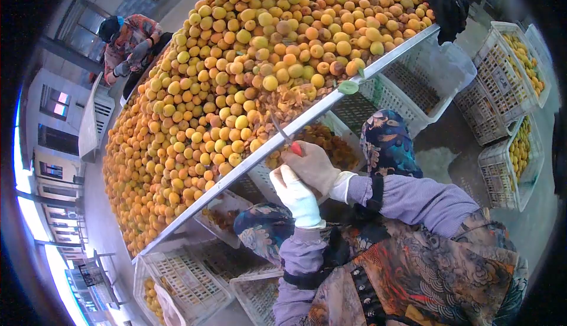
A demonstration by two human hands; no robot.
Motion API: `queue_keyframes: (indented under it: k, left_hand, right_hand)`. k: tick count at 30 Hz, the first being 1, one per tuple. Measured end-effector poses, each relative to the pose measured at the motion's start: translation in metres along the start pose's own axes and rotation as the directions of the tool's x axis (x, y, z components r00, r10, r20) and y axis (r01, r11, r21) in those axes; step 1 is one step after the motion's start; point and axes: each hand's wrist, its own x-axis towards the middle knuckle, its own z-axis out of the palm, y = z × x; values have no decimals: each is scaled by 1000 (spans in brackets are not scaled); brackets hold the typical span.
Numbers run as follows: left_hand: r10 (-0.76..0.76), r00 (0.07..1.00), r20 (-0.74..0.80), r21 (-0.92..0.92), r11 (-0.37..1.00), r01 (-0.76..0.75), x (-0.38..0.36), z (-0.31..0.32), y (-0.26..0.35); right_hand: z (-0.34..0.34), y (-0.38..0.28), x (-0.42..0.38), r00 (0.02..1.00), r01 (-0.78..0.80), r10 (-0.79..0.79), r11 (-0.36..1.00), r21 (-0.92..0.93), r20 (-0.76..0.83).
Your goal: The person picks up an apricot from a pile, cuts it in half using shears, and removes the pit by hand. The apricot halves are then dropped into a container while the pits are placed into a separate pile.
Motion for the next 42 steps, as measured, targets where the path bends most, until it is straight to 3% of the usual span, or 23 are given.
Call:
queue_keyframes:
  k: [6,9,10,11,12,13,14,16,18,20,21,24,27,29,30,32,33,34,36,38,40,41,42]
  left_hand:
    - [-183,983,0,-338,925,173,3,6,7]
    - [-620,778,105,-576,600,556,3,9,32]
    - [-623,775,107,-574,598,560,1,4,21]
    - [-301,952,49,-173,936,305,-3,-7,1]
    - [54,987,154,253,963,-92,-5,-10,-2]
    - [-193,981,12,-152,969,193,-12,2,8]
    - [-193,981,10,-151,970,193,-8,-9,-6]
    - [-295,759,581,-662,372,651,7,-31,-8]
    - [-417,715,561,-688,244,683,5,-37,-14]
    - [-177,675,716,-654,167,738,9,-40,-24]
    - [-324,724,609,-653,312,690,6,-38,-16]
    - [-387,798,462,-616,507,603,1,-35,-5]
    - [-353,811,465,-620,524,584,3,-44,-9]
    - [-306,819,485,-640,515,571,4,-48,-10]
    - [-339,830,444,-631,539,558,2,-47,-8]
    - [-368,842,395,-632,557,540,-1,-45,-5]
    - [-353,848,396,-609,590,530,-1,-44,-4]
    - [-336,853,399,-587,622,519,-1,-43,-2]
    - [-313,849,426,-597,607,524,-3,-40,3]
    - [-293,836,463,-599,592,539,-6,-33,13]
    - [-165,902,400,-327,893,309,-10,-24,28]
    - [-285,845,452,-492,711,503,-10,-21,31]
    - [-285,844,454,-491,711,504,-10,-19,33]
  right_hand:
    - [2,-8,1,987,158,-162,954,-254,6]
    - [-3,-7,-1,937,346,-333,850,-398,103]
    - [-6,-7,-1,939,341,-329,851,-400,101]
    - [-10,-7,-1,930,365,-345,842,-398,123]
    - [-13,-7,-2,921,388,-360,832,-395,147]
    - [-16,-5,-1,922,387,-359,833,-395,147]
    - [-19,-1,2,949,314,-290,907,-279,124]
    - [-22,2,6,982,147,-143,989,-26,123]
    - [-28,4,11,992,35,-50,991,127,116]
    - [-35,11,12,991,-10,-16,981,195,135]
    - [-36,11,10,990,-8,-21,980,197,143]
    - [-37,9,9,985,32,-52,991,127,163]
    - [-43,7,14,958,195,-150,966,-171,246]
    - [-47,12,21,891,452,-330,722,-525,313]
    - [-43,11,23,885,461,-333,717,-522,324]
    - [-38,10,23,938,342,-320,913,-222,133]
    - [-33,0,22,975,154,-174,978,143,137]
    - [-34,-14,19,974,159,-178,978,138,141]
    - [-41,-45,8,969,-167,23,796,581,248]
    - [-38,-63,-6,976,-126,-28,740,661,218]
    - [-37,-67,-11,967,-28,-147,750,661,208]
    - [-37,-65,-12,940,123,-285,799,589,189]
    - [-37,-65,-13,940,125,-285,798,589,186]
